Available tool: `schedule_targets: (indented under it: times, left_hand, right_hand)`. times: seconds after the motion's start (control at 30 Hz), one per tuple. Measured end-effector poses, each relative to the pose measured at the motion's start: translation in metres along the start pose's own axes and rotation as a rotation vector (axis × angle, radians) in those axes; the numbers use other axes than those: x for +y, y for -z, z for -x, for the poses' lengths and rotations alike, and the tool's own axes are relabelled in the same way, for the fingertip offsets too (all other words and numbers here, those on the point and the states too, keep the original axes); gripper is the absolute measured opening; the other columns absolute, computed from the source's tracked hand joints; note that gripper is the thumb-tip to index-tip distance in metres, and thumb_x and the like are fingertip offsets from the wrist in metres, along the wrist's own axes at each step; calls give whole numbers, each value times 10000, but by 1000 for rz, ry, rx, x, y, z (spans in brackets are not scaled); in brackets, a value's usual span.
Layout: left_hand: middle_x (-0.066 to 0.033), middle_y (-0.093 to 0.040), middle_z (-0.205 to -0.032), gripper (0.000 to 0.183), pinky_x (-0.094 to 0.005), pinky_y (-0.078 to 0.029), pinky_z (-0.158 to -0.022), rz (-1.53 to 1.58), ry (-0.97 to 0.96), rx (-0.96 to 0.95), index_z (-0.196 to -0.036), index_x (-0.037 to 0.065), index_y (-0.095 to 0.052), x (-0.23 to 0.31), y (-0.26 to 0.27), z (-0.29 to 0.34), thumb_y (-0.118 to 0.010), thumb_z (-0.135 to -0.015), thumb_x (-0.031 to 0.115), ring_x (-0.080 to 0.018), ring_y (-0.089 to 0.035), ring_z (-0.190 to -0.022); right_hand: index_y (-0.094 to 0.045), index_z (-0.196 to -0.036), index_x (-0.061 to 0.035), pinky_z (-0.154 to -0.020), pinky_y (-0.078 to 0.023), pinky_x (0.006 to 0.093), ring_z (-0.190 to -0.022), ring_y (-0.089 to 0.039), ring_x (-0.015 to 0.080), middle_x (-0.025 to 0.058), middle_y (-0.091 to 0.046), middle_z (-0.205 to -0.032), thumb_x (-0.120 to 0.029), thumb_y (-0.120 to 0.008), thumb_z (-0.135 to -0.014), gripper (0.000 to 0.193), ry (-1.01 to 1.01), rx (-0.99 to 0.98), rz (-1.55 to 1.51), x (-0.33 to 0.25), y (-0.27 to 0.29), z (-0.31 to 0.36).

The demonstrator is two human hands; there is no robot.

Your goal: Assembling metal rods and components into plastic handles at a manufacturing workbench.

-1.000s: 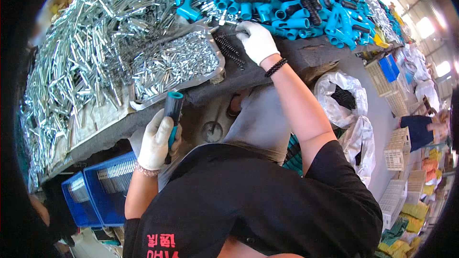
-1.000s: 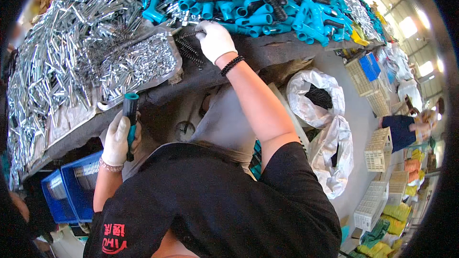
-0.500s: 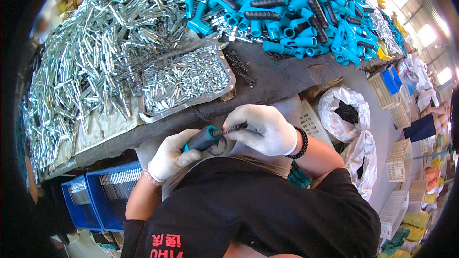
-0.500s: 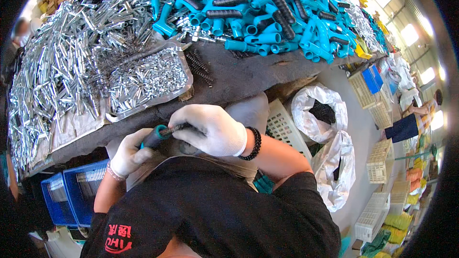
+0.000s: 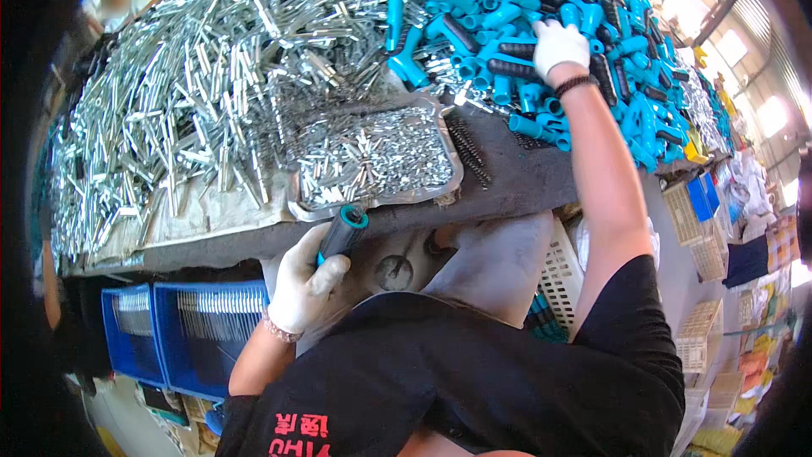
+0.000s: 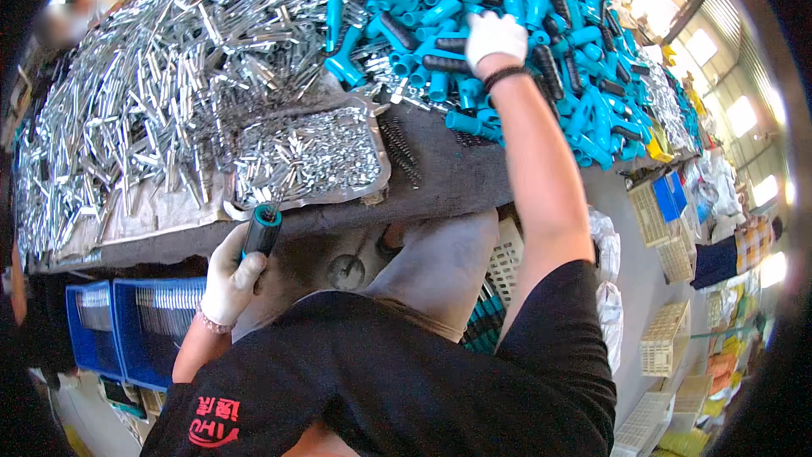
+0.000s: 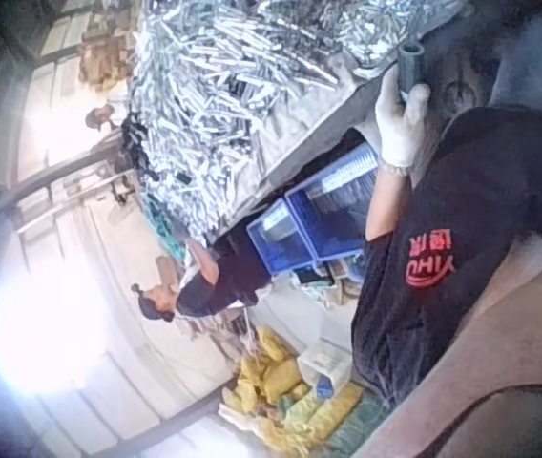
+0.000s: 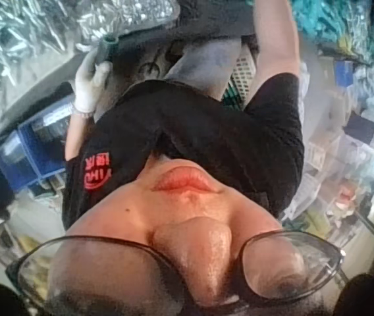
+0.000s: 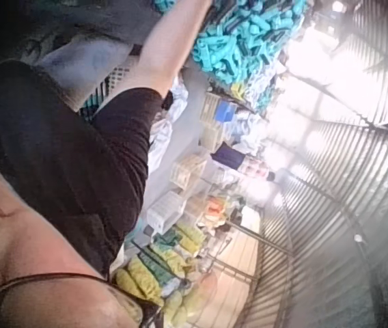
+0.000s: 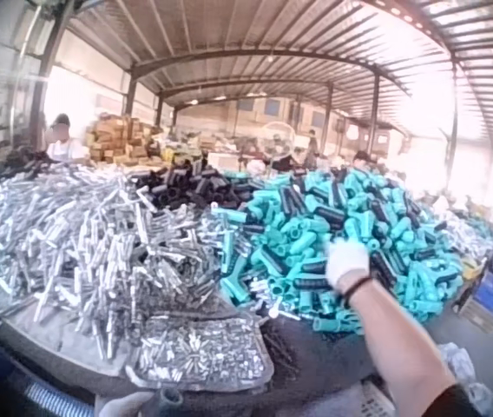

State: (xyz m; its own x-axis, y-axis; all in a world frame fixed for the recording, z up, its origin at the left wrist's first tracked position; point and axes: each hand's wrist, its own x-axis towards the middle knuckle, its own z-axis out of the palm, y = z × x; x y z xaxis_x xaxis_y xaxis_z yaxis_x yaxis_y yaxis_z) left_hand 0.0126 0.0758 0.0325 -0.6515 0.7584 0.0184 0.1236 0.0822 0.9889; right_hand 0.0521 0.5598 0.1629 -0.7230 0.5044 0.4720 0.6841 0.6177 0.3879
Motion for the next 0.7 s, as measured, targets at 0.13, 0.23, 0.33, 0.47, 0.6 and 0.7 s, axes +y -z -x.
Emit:
schedule_targets:
  times: [0.13, 0.23, 0.33, 0.47, 0.6, 0.7]
  left_hand:
    - [17, -520, -712, 389, -209, -371, -497, 137, 16, 31, -1272, -30, -523, 11, -5, -5, -592, -960, 192, -54, -461, -565]
    - [-74, -646, -1002, 489, -305, -490, -833, 39, 55, 66, -1296, -45, -548, 7, 10, 3, -677, -938, 262, -127, -566, -909]
    - [-117, -666, -1031, 518, -317, -489, -861, -31, 90, 72, -1286, -40, -553, 7, 18, 11, -702, -924, 300, -143, -587, -943]
    - [-97, -667, -1026, 696, -319, -493, -884, -197, -89, 15, -1316, -37, -530, 9, 16, 10, -702, -900, 494, -152, -606, -949]
    - [-197, -677, -1030, 592, -355, -508, -861, -300, -163, 11, -1274, -31, -557, 7, 19, 18, -727, -896, 391, -248, -663, -951]
    - [-91, -674, -1043, 594, -318, -498, -838, -28, -134, -216, -1283, -5, -577, 12, 21, 23, -699, -919, 449, -167, -629, -946]
  right_hand:
    - [-712, -1060, -106, -880, -559, 473, -1083, -645, 342, 140, -674, -1148, -236, -494, -966, 270, 69, -7, 111, 39, -45, -36]
    - [-641, -1078, -25, -812, -546, 452, -898, -702, 344, 215, -700, -966, -426, -647, -897, 440, 117, 360, -537, -17, 26, -7]
    - [-573, -1162, 13, -573, -511, 237, -809, -706, 129, 86, -737, -969, -343, -556, -978, 401, 229, -314, -1649, -82, 117, 76]
    - [-588, -1139, 12, -495, -452, 193, -685, -628, 81, 65, -716, -898, -319, -546, -986, 367, 389, -261, -1741, -131, 132, 139]
    - [-592, -1056, 24, -701, -513, 271, -792, -640, 133, 58, -696, -874, -262, -557, -987, 296, 358, -790, -1870, -117, 145, 151]
    - [-580, -1167, 52, -816, -536, 329, -901, -650, 173, 94, -684, -991, -337, -573, -980, 432, 623, -441, -1700, -119, 129, 166]
